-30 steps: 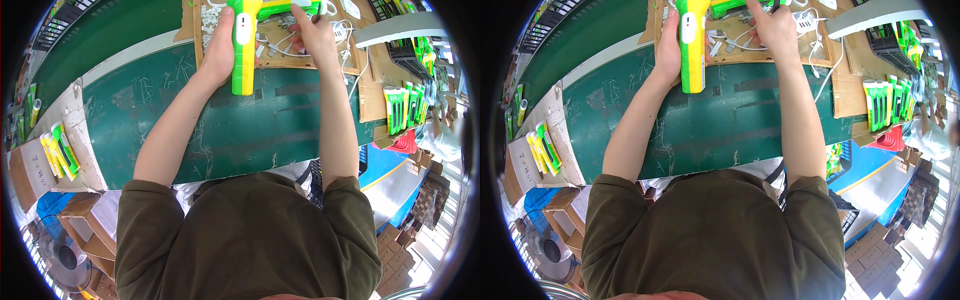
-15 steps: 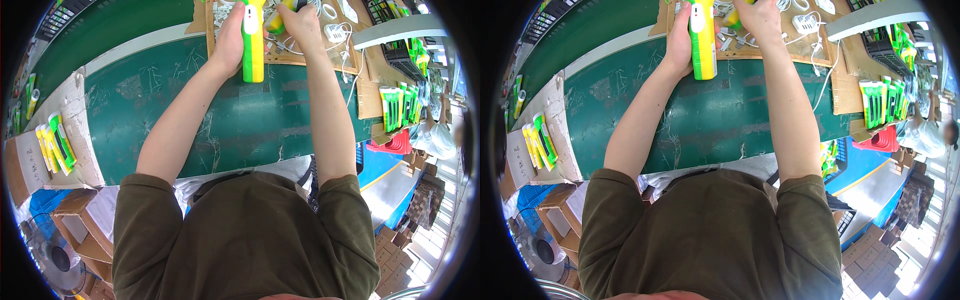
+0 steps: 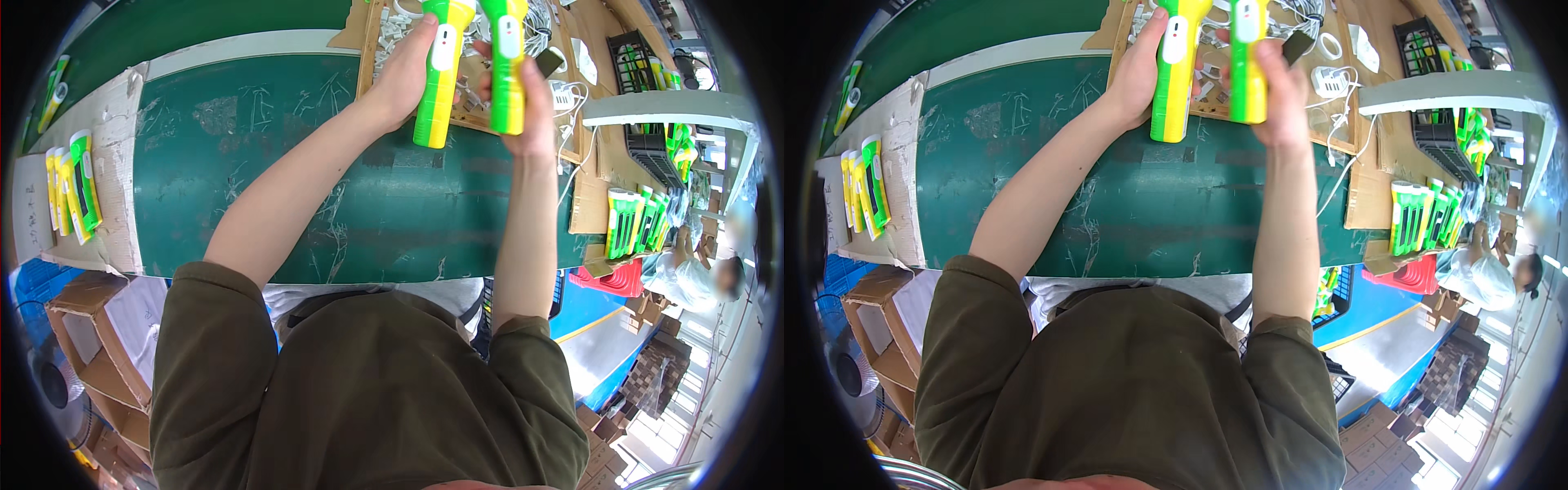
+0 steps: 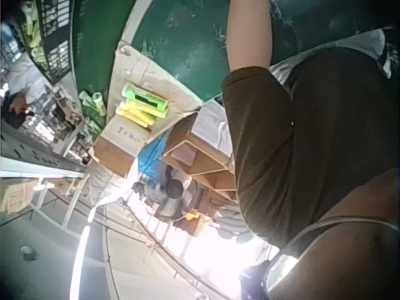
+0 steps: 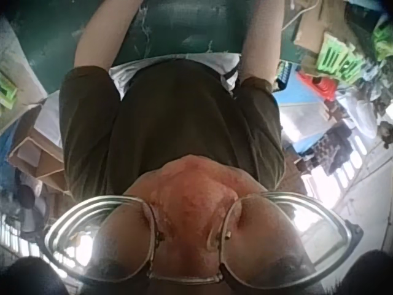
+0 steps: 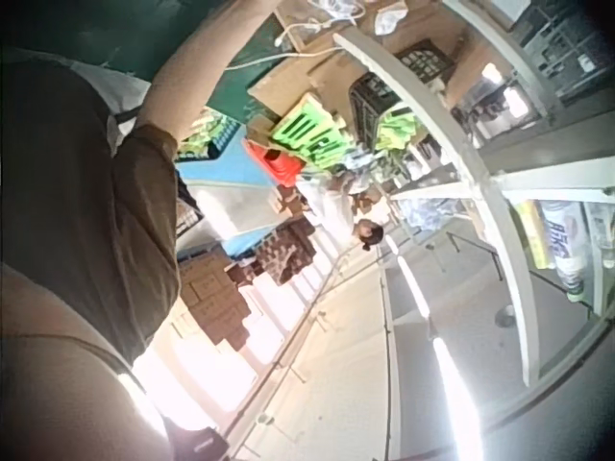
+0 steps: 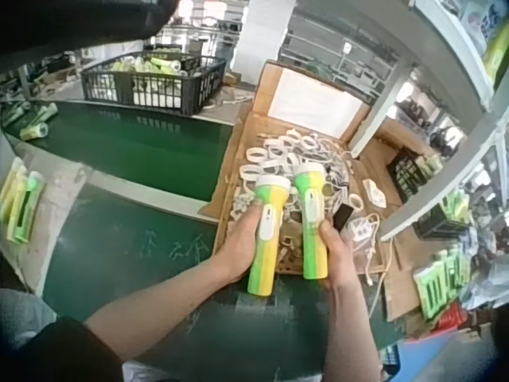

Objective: Manually assemble and test a rechargeable LED flashlight by inserting internal components into the housing and checking the light function.

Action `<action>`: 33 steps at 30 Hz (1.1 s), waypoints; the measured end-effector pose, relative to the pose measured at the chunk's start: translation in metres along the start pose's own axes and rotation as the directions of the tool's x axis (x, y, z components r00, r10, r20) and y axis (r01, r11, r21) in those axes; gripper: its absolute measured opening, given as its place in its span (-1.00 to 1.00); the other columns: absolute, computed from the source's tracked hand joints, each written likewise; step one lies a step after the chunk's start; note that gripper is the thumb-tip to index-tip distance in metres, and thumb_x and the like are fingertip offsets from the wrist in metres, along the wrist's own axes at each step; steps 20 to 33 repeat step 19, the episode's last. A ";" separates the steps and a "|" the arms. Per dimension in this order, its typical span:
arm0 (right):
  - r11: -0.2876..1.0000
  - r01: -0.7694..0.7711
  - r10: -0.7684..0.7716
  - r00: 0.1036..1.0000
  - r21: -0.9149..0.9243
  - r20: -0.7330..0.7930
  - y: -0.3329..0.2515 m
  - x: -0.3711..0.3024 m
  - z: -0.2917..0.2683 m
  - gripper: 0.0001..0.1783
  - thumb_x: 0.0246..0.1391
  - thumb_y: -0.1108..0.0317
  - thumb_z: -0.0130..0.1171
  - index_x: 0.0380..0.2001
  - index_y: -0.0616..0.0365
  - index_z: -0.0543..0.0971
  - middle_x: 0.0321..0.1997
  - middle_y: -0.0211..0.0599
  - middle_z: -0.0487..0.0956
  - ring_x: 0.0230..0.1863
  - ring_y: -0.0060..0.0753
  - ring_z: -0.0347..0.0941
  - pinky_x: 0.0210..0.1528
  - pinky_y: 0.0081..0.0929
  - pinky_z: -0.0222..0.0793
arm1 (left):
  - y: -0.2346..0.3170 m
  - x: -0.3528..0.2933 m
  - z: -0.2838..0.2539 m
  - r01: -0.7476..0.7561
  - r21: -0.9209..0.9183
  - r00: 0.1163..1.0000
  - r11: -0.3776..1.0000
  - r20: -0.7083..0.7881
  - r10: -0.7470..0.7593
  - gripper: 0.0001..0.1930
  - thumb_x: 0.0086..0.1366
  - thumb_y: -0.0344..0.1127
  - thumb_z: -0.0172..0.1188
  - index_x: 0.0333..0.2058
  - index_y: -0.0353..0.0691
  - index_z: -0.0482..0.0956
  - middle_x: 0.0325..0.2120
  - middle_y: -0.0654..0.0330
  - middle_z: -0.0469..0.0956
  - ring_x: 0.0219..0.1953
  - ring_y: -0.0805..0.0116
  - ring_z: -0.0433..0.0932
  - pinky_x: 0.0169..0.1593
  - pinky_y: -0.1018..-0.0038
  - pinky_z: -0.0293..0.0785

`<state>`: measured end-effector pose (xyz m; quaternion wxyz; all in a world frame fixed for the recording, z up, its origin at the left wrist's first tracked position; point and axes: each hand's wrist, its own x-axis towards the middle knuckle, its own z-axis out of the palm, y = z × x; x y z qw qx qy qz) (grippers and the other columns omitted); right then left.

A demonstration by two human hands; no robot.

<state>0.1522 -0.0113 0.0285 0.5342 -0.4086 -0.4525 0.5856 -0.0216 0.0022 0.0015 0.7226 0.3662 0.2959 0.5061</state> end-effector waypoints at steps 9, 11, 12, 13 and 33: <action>0.980 0.152 -0.157 0.987 0.130 0.035 0.028 -0.019 0.017 -0.77 0.29 0.26 -0.01 -0.25 0.06 0.17 -0.04 0.04 0.48 -0.25 -0.21 0.56 -0.27 -0.28 0.58 | -0.016 0.004 -0.003 -0.183 0.136 0.983 0.974 0.036 0.180 -0.33 0.41 0.27 -0.37 -0.16 -0.27 0.47 -0.44 0.15 0.55 -0.41 0.38 0.57 -0.30 0.45 0.55; 0.984 0.178 -0.178 0.984 0.011 0.028 0.035 -0.017 0.018 -0.76 0.36 0.17 -0.14 -0.19 0.12 0.22 -0.04 0.03 0.52 -0.18 -0.24 0.56 -0.27 -0.32 0.57 | -0.010 0.000 -0.008 -0.150 0.108 0.988 0.983 0.057 0.145 -0.50 0.49 0.07 -0.41 0.04 -0.20 0.29 -0.23 0.06 0.54 -0.26 0.35 0.60 -0.19 0.45 0.56; 0.988 0.147 -0.149 0.988 0.037 0.051 0.033 -0.016 0.018 -0.74 0.37 0.16 -0.17 -0.19 0.15 0.23 -0.07 0.02 0.53 -0.18 -0.26 0.57 -0.27 -0.34 0.57 | -0.009 -0.001 -0.006 -0.183 0.100 0.982 0.978 0.058 0.178 -0.50 0.48 0.08 -0.41 0.05 -0.20 0.29 -0.22 0.05 0.54 -0.24 0.34 0.60 -0.18 0.44 0.56; 0.991 0.117 -0.121 0.990 0.064 0.068 0.031 -0.016 0.019 -0.71 0.37 0.14 -0.19 -0.18 0.18 0.25 -0.09 0.01 0.55 -0.18 -0.27 0.57 -0.26 -0.36 0.57 | -0.009 -0.001 -0.004 -0.211 0.091 0.976 0.973 0.063 0.206 -0.49 0.48 0.09 -0.41 0.05 -0.20 0.29 -0.21 0.04 0.54 -0.22 0.33 0.60 -0.16 0.44 0.56; 0.990 0.142 -0.143 0.988 0.017 0.061 0.037 -0.013 0.007 -0.56 0.35 0.05 -0.15 0.01 0.23 0.26 -0.10 -0.02 0.56 -0.25 -0.28 0.58 -0.25 -0.37 0.57 | -0.003 0.006 0.001 -0.234 0.204 0.972 0.951 0.046 0.229 -0.44 0.53 -0.05 -0.53 0.14 -0.34 0.30 0.00 0.03 0.45 0.04 0.28 0.43 0.16 0.38 0.31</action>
